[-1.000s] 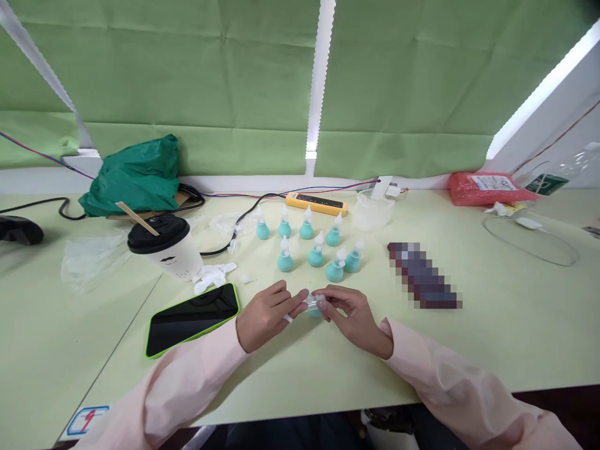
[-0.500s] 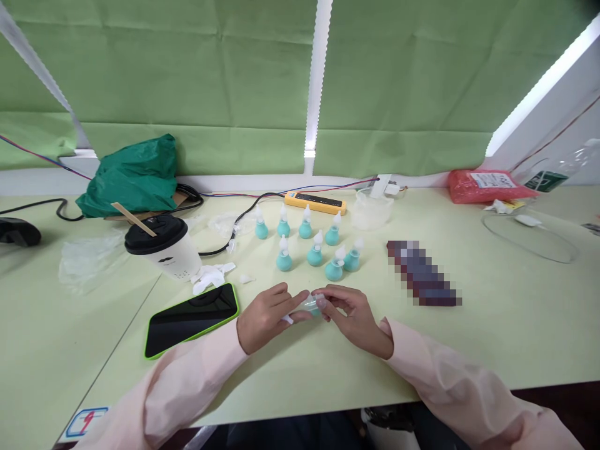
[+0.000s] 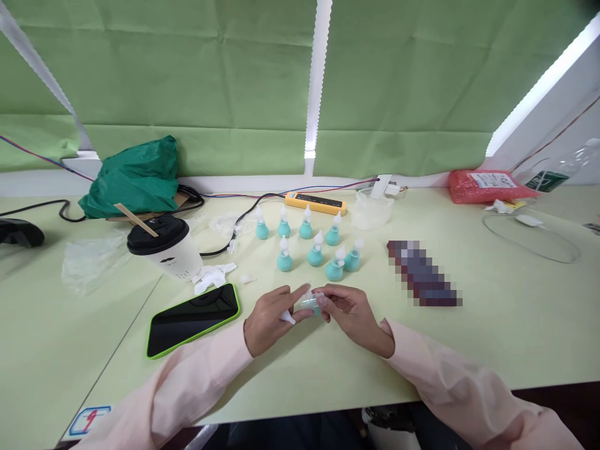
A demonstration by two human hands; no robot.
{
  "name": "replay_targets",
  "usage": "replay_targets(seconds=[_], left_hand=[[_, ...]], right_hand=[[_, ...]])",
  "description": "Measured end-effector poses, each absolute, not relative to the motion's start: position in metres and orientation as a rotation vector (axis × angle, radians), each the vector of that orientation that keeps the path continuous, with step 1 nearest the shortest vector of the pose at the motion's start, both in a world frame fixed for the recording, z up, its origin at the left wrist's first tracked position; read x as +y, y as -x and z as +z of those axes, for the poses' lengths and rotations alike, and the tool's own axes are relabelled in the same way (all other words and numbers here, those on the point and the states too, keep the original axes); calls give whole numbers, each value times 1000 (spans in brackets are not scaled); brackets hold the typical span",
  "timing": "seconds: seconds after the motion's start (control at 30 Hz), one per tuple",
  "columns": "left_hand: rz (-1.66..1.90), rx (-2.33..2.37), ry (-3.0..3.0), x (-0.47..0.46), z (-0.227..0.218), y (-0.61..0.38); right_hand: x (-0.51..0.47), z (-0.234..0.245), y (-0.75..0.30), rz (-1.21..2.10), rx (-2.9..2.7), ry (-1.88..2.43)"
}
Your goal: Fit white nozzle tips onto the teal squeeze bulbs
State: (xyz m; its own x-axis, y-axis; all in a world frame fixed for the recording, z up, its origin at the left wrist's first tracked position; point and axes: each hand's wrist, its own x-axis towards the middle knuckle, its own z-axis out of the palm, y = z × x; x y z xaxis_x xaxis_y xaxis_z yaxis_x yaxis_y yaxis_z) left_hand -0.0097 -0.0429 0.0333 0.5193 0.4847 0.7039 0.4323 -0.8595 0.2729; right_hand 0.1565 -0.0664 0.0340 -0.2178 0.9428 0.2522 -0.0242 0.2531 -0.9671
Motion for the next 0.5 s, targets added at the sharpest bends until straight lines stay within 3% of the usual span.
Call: replay_targets(seconds=[0.3, 0.5], left_hand=[[1326, 599, -3013, -38, 31, 11], [1375, 772, -2510, -50, 37, 6]], right_hand=[[-65, 34, -156, 1170, -1486, 906], [-69, 36, -154, 1103, -1521, 837]])
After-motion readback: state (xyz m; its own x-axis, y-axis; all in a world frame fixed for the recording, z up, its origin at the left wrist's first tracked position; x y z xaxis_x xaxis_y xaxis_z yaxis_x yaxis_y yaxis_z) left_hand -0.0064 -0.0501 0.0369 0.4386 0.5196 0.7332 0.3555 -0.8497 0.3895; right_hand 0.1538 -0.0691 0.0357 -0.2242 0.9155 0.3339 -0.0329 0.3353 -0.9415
